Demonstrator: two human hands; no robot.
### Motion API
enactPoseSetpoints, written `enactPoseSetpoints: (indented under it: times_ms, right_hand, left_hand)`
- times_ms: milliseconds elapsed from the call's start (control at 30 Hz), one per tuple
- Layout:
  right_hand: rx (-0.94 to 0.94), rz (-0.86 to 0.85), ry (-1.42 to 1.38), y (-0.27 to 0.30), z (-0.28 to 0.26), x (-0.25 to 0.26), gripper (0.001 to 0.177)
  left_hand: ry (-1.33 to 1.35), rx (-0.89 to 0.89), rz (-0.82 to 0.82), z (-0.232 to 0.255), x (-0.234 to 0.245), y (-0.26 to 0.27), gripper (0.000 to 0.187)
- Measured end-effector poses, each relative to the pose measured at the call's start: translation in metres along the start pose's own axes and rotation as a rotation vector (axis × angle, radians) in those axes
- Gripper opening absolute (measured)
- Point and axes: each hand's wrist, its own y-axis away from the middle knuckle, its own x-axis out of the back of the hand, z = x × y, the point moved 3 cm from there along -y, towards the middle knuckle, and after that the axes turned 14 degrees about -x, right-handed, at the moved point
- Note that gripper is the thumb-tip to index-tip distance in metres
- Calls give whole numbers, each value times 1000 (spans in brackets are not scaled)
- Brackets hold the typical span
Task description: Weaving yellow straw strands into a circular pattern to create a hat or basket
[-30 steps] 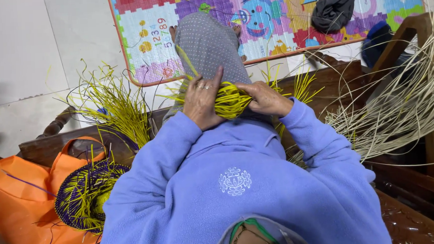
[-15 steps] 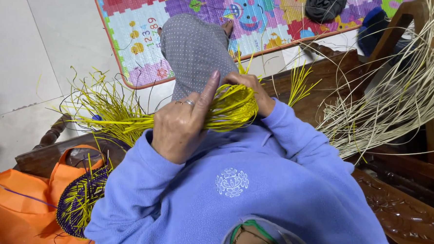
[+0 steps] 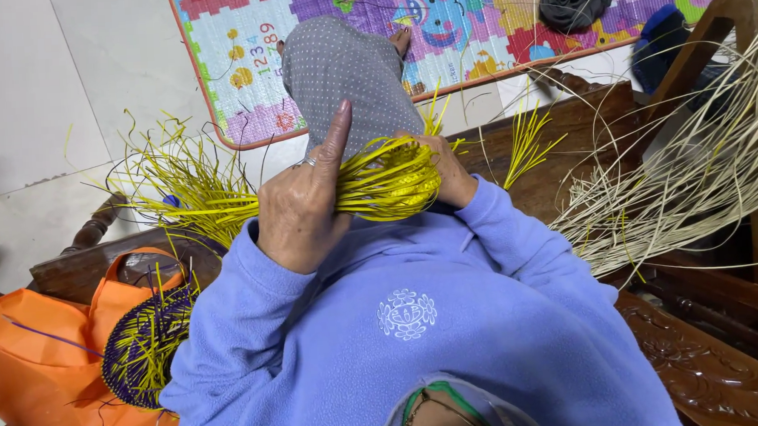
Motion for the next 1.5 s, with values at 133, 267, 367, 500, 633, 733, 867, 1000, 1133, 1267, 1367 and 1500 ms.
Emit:
enactPoseSetpoints:
  times_ms: [133,267,367,500,633,733,867,1000,1133,1267,1367,1500]
  right_hand:
    - [122,60,305,14,7,5,31]
    - [-8,44,537,41,-14,15,28]
    - [-254,-86,531,56,-27,15,45]
    - [-260,-79,405,57,-47,23,57]
    - [-183,-42,435,62,-34,28,60]
    - [-224,-44,439,65,-34,31,55]
    - [-201,-31,472,69,-36,29,51]
    - [-194,-43,461,65,-39,30,50]
    - [-199,-4,425,63,-33,29,51]
    - [-201,8,333,61,-21,25,47]
    - [-250,19,257,59,-17,24,44]
    - [-268,-39,187,53,-19,25,31]
  left_hand:
    - [-361,-125,77,-32,-19,12,65]
    - [-520,-193,131,-88,-60,40,40]
    - [-345,147,-257,-107,-92,63,89]
    - [-79,430,-558,-90,-73,62,111]
    - [-38,415,-473,-84,-53,78,108]
    - [-23,401,-397,-79,-35,88,111]
    - [3,404,-356,-65,-16,88,108]
    - [89,416,-269,-61,-14,90,90]
    - [159,344,-56,-57,-19,86,57]
    - [209,262,172,-50,-38,83,35]
    - [122,219,259,-39,-39,77,27]
    - [129,166,399,-31,-43,70,13]
